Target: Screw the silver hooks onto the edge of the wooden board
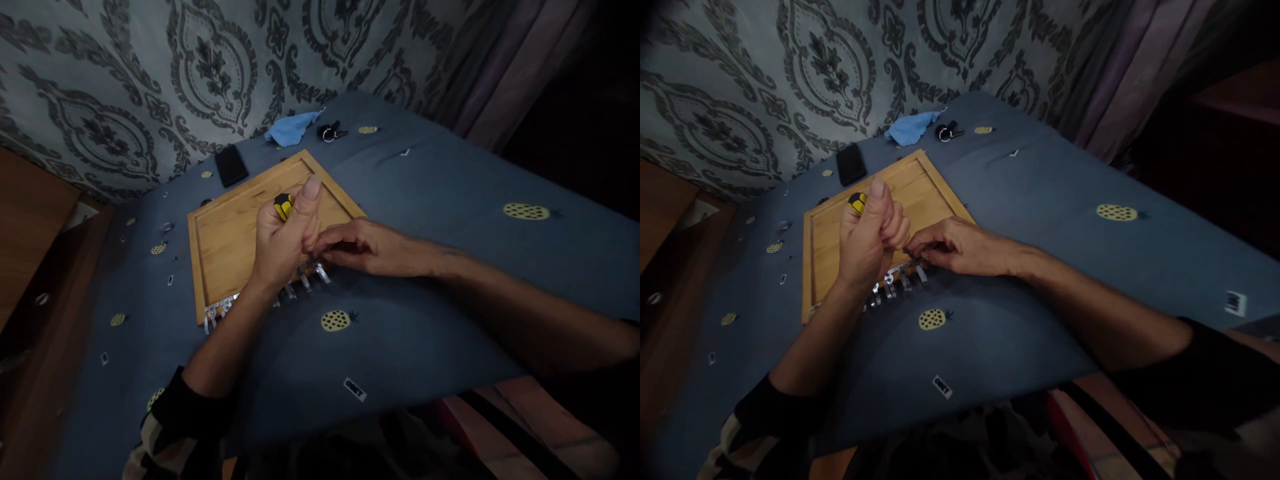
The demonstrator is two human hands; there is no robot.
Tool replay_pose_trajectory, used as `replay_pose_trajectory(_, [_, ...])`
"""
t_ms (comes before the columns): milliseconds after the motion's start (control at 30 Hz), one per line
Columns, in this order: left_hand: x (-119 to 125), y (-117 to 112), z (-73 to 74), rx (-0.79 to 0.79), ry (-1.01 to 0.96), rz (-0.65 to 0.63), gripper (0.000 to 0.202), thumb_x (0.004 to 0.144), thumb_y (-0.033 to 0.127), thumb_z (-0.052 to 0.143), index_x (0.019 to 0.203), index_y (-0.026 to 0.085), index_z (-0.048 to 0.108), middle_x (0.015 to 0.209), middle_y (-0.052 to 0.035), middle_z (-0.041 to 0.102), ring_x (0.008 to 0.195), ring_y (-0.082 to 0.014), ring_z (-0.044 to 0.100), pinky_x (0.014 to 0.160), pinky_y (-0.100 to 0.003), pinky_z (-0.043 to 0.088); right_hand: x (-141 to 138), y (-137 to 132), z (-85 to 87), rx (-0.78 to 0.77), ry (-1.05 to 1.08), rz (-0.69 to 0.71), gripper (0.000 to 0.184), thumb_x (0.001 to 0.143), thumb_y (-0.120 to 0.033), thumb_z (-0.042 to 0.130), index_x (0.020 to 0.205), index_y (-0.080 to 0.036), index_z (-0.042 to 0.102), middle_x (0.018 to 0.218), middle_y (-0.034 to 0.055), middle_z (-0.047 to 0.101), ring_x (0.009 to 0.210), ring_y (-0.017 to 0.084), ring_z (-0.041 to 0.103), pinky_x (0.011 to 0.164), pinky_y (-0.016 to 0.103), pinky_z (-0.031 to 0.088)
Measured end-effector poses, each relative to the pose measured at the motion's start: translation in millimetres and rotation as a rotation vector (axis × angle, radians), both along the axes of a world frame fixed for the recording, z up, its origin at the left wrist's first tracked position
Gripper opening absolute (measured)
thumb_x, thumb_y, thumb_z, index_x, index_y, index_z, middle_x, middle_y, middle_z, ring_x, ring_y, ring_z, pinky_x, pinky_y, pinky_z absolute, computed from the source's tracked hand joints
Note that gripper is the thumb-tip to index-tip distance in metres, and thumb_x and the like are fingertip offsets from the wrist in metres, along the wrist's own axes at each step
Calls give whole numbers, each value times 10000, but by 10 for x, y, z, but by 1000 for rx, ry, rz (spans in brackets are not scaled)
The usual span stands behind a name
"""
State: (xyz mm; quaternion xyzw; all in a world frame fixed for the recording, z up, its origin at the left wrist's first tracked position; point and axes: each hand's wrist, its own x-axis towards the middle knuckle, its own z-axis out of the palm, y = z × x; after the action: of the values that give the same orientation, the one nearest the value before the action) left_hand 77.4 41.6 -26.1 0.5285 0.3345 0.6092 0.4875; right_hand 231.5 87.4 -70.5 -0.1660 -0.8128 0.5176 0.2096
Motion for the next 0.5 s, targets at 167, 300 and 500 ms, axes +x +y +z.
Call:
replay_pose_trajectory(167, [-12,0,6,8,-7,24,642,855,599,700,521,198,327,446,82,243,366,-33,262,360,-213,232,-5,-6,13,21,0,-3,184,925,-287,606,1007,-206,750,905,17,763,781,149,670,740,281,518])
replay_pose_trajectory(300, [-8,-2,13,1,-45,29,633,867,582,694,522,200,326,454,86,222,366,-31,254,354,-216,216,-3,-8,12,16,2,-4,199,928,-294,605,1027,-200,750,892,17,761,775,145,668,732,275,518])
replay_pose_trajectory(500, [5,-18,20,-90,-63,62,564,956,415,642,548,191,325,466,83,237,376,-27,285,384,-201,234,3,-12,29,14,-19,-5,205,926,-281,595,1033,-202,750,923,23,766,800,153,678,743,281,522])
